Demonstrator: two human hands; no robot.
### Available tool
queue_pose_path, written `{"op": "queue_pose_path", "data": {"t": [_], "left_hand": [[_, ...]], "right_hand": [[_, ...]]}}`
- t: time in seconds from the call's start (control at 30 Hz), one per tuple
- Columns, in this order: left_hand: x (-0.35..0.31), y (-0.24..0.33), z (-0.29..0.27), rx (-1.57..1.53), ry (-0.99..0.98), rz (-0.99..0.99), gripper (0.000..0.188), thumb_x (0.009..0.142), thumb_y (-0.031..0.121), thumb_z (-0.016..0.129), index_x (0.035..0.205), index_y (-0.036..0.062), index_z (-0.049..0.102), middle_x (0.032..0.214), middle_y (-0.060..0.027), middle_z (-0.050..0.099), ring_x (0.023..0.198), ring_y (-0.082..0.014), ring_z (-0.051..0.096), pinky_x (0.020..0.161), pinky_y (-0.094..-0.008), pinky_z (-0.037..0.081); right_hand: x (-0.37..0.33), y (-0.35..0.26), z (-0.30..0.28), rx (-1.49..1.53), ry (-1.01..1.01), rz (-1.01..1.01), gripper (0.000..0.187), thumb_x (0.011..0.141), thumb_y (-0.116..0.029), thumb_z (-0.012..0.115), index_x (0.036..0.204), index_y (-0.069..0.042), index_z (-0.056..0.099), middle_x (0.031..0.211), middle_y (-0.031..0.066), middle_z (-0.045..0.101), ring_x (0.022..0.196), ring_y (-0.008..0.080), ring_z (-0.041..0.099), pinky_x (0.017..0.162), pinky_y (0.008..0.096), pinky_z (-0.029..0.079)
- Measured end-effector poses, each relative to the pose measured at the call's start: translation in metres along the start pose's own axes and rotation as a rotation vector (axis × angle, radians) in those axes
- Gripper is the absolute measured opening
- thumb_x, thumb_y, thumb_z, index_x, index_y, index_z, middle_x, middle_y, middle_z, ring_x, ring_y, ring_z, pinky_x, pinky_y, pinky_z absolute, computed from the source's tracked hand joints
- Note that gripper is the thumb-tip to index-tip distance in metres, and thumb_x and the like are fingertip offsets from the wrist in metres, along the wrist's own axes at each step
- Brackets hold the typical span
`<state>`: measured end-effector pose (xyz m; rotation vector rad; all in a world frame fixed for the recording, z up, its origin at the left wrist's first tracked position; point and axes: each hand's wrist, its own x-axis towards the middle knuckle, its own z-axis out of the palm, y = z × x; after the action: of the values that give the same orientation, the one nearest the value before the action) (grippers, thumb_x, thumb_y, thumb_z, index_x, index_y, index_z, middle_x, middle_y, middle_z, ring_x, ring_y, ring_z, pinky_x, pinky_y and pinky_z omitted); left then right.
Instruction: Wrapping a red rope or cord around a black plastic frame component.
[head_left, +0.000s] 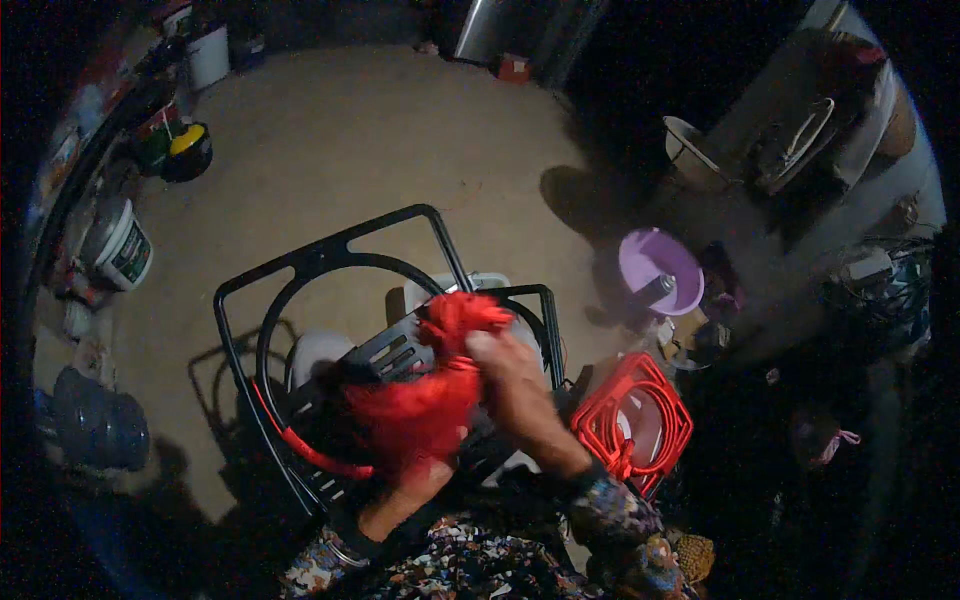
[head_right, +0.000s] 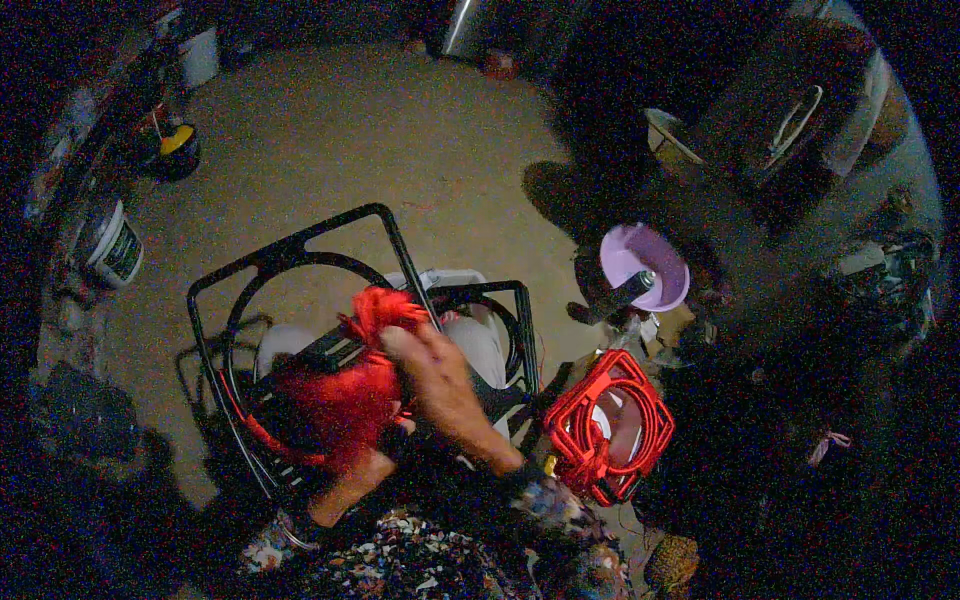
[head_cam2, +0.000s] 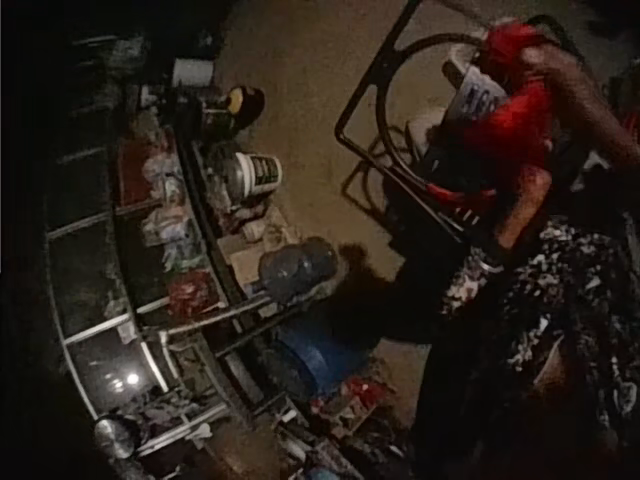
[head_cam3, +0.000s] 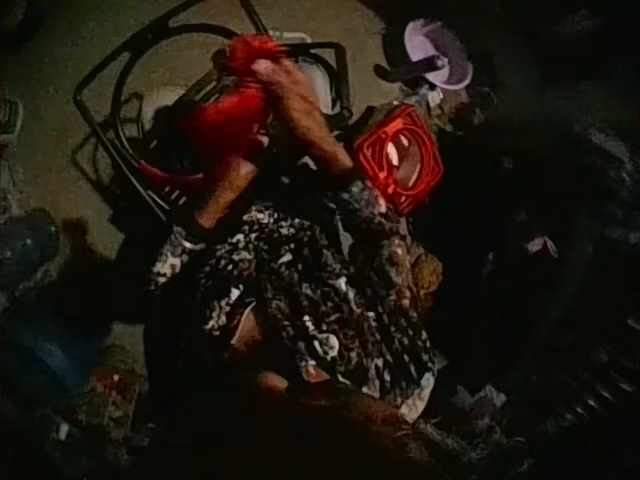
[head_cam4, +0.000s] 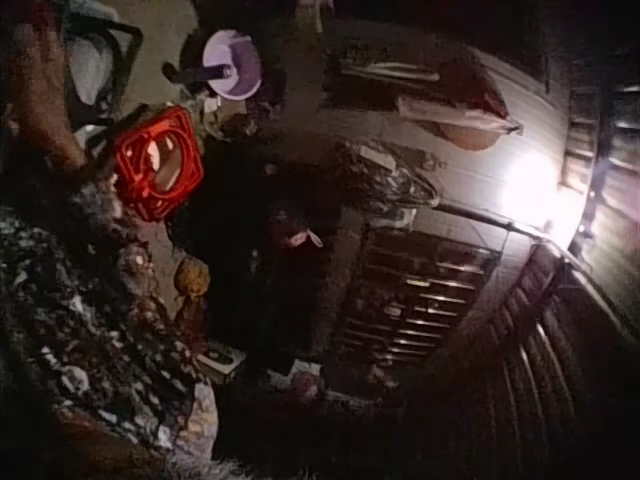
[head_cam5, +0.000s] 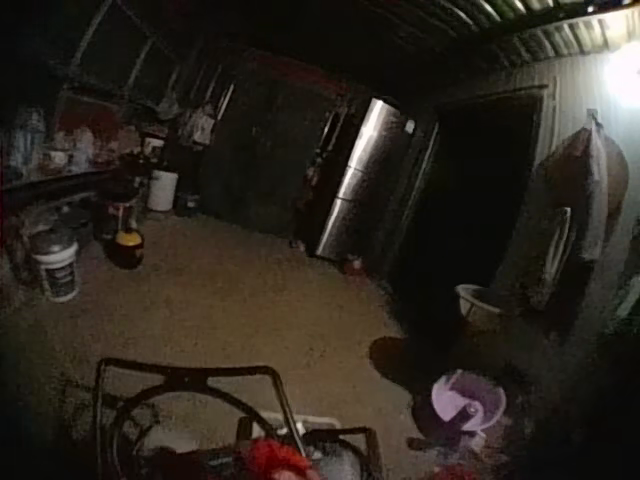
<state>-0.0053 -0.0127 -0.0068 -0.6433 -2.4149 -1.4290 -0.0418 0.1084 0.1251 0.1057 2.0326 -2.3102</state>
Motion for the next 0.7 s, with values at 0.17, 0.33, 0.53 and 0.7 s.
{"op": "queue_pose_path", "data": {"t": [0.17, 0.33, 0.53, 0.7], "left_hand": [[0.006, 0.002, -0.013, -0.216, -0.101, -0.283, 0.012, 0.085, 0.016, 0.06, 0.087, 0.0042, 0.058, 0.075, -0.0163, 0.059, 0.072, -0.0351, 0.06, 0.062, -0.041, 0.044], [0.009, 0.003, -0.004, -0.167, -0.203, -0.35, 0.019, 0.084, 0.01, 0.061, 0.099, -0.0007, 0.059, 0.077, -0.0184, 0.061, 0.072, -0.0315, 0.062, 0.065, -0.0375, 0.047], [0.014, 0.006, -0.006, -0.444, -0.19, -0.461, 0.036, 0.082, 0.009, 0.065, 0.113, -0.0066, 0.056, 0.083, -0.0193, 0.064, 0.071, -0.0284, 0.063, 0.067, -0.0326, 0.049], [0.004, -0.004, -0.001, -0.287, -0.094, -0.355, 0.034, 0.082, 0.01, 0.068, 0.11, -0.006, 0.057, 0.079, -0.0076, 0.063, 0.07, -0.013, 0.058, 0.065, -0.0268, 0.048]], "right_hand": [[-0.096, -0.029, -0.05, 0.656, 0.375, 0.003, 0.051, 0.091, -0.032, 0.055, 0.131, -0.003, 0.043, 0.128, 0.0132, 0.052, 0.115, 0.0232, 0.054, 0.097, 0.0393, 0.046], [-0.149, -0.026, -0.103, 0.066, 0.476, 0.151, 0.036, 0.083, -0.01, 0.059, 0.117, 0.001, 0.057, 0.101, 0.0068, 0.065, 0.087, 0.015, 0.062, 0.079, 0.0275, 0.05], [-0.135, 0.001, -0.108, -0.012, 0.383, 0.29, 0.029, 0.088, -0.016, 0.063, 0.111, 0.0, 0.06, 0.092, 0.0018, 0.063, 0.082, 0.0108, 0.059, 0.074, 0.0247, 0.048], [-0.096, 0.007, -0.1, -0.39, 0.308, 0.155, 0.031, 0.087, -0.016, 0.065, 0.111, 0.001, 0.056, 0.089, 0.0048, 0.063, 0.078, 0.0112, 0.059, 0.069, 0.0258, 0.047]]}}
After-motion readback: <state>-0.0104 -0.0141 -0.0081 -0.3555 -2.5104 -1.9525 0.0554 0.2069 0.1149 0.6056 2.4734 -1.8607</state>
